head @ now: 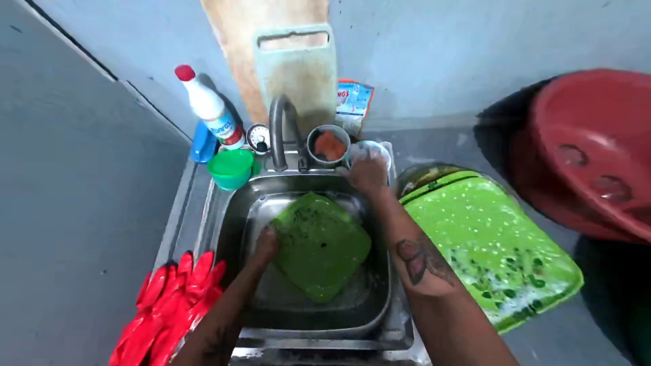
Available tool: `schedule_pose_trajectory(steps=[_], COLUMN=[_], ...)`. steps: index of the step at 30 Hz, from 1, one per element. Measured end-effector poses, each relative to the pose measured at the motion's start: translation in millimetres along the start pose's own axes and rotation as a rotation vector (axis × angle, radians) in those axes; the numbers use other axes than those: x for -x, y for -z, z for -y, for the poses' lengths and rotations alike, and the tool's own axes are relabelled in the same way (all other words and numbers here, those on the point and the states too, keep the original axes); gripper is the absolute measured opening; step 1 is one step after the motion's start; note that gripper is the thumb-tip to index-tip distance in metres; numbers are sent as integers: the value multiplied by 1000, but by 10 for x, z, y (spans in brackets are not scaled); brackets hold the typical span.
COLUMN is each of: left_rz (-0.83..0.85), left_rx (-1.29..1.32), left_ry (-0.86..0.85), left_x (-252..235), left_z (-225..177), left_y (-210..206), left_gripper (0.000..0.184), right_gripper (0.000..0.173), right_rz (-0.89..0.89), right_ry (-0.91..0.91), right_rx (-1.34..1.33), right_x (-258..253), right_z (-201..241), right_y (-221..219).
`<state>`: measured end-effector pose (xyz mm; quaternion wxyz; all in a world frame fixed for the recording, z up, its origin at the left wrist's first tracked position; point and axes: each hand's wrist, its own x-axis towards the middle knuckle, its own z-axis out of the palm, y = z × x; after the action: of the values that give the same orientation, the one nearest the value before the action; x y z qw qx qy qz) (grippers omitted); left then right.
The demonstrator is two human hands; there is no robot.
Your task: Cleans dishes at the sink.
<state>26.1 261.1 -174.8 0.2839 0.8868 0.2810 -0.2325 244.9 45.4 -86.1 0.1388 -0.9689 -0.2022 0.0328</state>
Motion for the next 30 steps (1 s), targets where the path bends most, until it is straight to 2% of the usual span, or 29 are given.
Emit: schedule_pose_trajectory(steps=[4, 7, 9, 13, 15, 17, 19, 20, 22, 24, 25, 28, 30], left_rz=[54, -36, -72, -161, -246, -276, -255, -233, -172, -161, -197, -249, -314], left_rx=[224, 635, 796, 947, 1068, 1197, 1317, 1378, 1553, 1687, 1702, 1659, 1709], left_ry=[139, 181, 135, -74, -129, -206, -341, -417, -491, -451, -423, -556, -472], left_x=[-21, 77, 156, 531, 737, 915, 1057, 1109, 1198, 1266, 1280, 1245, 1334], left_z=[-37, -37, -45, -258, -353, -350, -309, -296, -317, -380, -377, -102, 2], left_y=[-19, 32, 79, 297, 403, 497, 542, 547, 533, 499, 473, 483, 587], left_gripper=[45, 41, 42, 39, 37, 38, 43, 44, 40, 35, 36, 40, 41], right_gripper=[54, 50, 48, 36, 41, 41, 44, 40, 38, 47, 46, 51, 54], right_rz=[-86, -53, -63, -231, -112, -5, 29, -16, -117, -143, -163, -76, -53], right_ry=[0, -64, -153, -283, -304, -306, -275, -218, -9, 232, 361, 689, 713], right_rx=[32, -132, -360, -1121, -1399, -1515, -1474, -1412, -1188, -883, -850, -797, -613], right_x=[20, -7, -26, 189, 499, 818, 1041, 1090, 1119, 1326, 1515, 1998, 1985], right_z=[-34, -67, -83, 138, 360, 626, 888, 1034, 1319, 1574, 1658, 1468, 1085], right_y=[-144, -23, 80, 258, 336, 285, 108, -3, -240, -387, -455, -596, -625])
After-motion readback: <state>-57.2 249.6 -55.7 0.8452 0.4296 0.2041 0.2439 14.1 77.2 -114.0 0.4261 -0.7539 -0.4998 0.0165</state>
